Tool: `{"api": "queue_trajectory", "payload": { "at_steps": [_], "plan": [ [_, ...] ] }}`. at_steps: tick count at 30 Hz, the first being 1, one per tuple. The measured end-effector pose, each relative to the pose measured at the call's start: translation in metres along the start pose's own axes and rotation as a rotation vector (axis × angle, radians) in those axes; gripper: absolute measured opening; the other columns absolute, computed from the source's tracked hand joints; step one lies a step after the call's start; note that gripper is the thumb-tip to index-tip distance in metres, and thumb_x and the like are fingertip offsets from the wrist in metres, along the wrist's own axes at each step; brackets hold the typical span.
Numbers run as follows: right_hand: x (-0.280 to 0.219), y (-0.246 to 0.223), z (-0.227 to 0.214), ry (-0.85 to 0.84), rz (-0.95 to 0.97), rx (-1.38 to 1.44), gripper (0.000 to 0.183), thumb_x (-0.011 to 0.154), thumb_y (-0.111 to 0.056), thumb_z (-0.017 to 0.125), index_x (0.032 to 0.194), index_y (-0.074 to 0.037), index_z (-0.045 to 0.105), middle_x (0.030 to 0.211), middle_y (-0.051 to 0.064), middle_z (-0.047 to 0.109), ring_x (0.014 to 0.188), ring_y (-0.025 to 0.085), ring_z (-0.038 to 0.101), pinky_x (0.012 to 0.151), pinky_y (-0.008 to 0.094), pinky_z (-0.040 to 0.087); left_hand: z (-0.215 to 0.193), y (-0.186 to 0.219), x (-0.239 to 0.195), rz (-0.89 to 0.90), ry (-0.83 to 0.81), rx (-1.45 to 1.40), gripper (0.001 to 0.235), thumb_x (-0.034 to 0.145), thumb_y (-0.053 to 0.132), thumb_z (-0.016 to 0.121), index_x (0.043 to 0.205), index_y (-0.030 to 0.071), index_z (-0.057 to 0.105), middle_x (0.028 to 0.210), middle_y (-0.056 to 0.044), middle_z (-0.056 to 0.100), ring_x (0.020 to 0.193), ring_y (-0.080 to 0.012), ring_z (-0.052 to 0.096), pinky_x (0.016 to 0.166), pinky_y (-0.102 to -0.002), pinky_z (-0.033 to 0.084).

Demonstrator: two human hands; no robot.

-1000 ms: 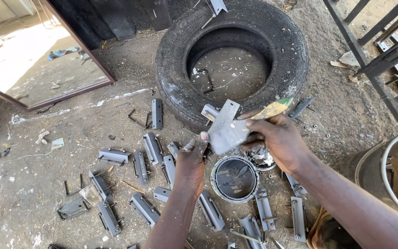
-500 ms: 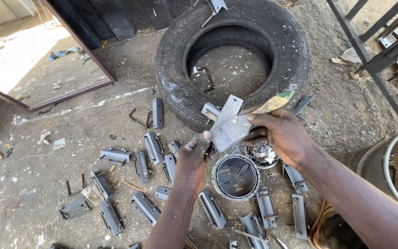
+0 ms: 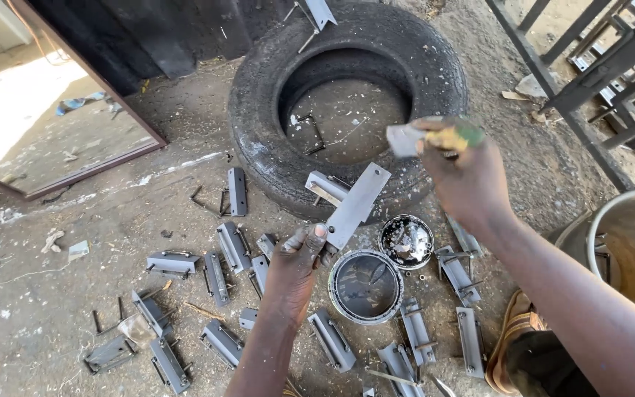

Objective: Painting individual metal brackets using a handheld brush and black paint.

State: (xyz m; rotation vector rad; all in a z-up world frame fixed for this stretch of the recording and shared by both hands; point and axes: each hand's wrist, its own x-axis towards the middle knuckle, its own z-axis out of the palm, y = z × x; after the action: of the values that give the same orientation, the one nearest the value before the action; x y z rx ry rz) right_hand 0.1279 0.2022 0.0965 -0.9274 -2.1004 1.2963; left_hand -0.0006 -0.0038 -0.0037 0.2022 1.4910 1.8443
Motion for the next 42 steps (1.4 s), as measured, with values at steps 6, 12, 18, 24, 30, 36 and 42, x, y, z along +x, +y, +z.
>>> {"api": "queue_trajectory", "payload": {
  "at_steps": [6,12,18,24,30,36,42],
  "plan": [
    [-0.053,-0.036,0.028,-0.365,-0.226,-0.063,0.025,0.090,-0.001,0.063,0.112,-0.001,0.076,0.110,0.022,0.076,0.091,0.040,0.079,0.079,0.053,0.066,-0.009,0.003,0.004,-0.115,0.064,0.007,0.031,0.104,0.021,0.059,0.100,-0.007,0.072,0.076,-0.016,0.064,0.068,-0.0227,0.053,0.066,-0.033,0.040],
    [-0.025,0.009,0.023,-0.378,0.177,0.337,0.035,0.092,-0.004,0.059,0.125,0.004,0.066,0.120,0.031,0.069,0.107,0.044,0.070,0.095,0.052,0.059,0.001,0.031,-0.012,-0.065,0.078,-0.072,0.023,0.100,0.020,0.068,0.091,-0.002,0.070,0.073,-0.016,0.065,0.066,-0.0192,0.055,0.065,-0.031,0.042],
    [-0.009,0.012,0.011,-0.247,-0.026,0.071,0.035,0.096,-0.002,0.053,0.129,-0.003,0.062,0.125,0.019,0.066,0.112,0.033,0.067,0.091,0.042,0.060,-0.003,0.017,-0.006,-0.092,0.091,-0.073,0.022,0.097,0.019,0.073,0.091,-0.002,0.072,0.073,-0.019,0.067,0.069,-0.0225,0.057,0.068,-0.034,0.042],
    [-0.053,-0.001,0.040,-0.437,-0.719,-0.111,0.021,0.083,0.006,0.073,0.100,-0.006,0.074,0.114,0.008,0.077,0.112,0.021,0.075,0.083,0.026,0.070,0.003,0.017,0.000,-0.304,0.170,-0.309,0.022,0.110,0.005,0.043,0.111,-0.011,0.059,0.112,-0.026,0.062,0.104,-0.0263,0.060,0.103,-0.041,0.052],
    [-0.047,-0.001,0.025,-0.421,-0.671,-0.053,0.046,0.083,0.007,0.074,0.124,-0.014,0.070,0.132,0.006,0.071,0.122,0.024,0.073,0.104,0.042,0.064,-0.010,0.008,0.006,-0.256,0.250,-0.433,0.018,0.103,-0.010,0.050,0.118,-0.008,0.060,0.107,-0.016,0.056,0.095,-0.0190,0.052,0.084,-0.033,0.047],
    [-0.049,-0.012,0.022,-0.623,0.021,-0.014,0.039,0.086,-0.011,0.072,0.122,-0.027,0.076,0.127,-0.001,0.081,0.104,0.016,0.082,0.085,0.036,0.071,-0.010,0.004,0.008,-0.331,0.271,-0.413,0.039,0.098,-0.007,0.051,0.130,-0.030,0.050,0.146,-0.032,0.049,0.110,-0.0205,0.055,0.099,-0.041,0.055],
    [0.011,-0.006,-0.001,-0.094,0.377,0.180,0.023,0.098,0.001,0.061,0.113,-0.012,0.072,0.119,0.005,0.077,0.091,0.014,0.065,0.067,0.023,0.057,-0.008,0.007,0.005,-0.272,0.130,-0.256,0.024,0.092,-0.002,0.062,0.115,-0.004,0.062,0.126,-0.022,0.067,0.127,-0.0292,0.061,0.123,-0.048,0.042]
  ]
}}
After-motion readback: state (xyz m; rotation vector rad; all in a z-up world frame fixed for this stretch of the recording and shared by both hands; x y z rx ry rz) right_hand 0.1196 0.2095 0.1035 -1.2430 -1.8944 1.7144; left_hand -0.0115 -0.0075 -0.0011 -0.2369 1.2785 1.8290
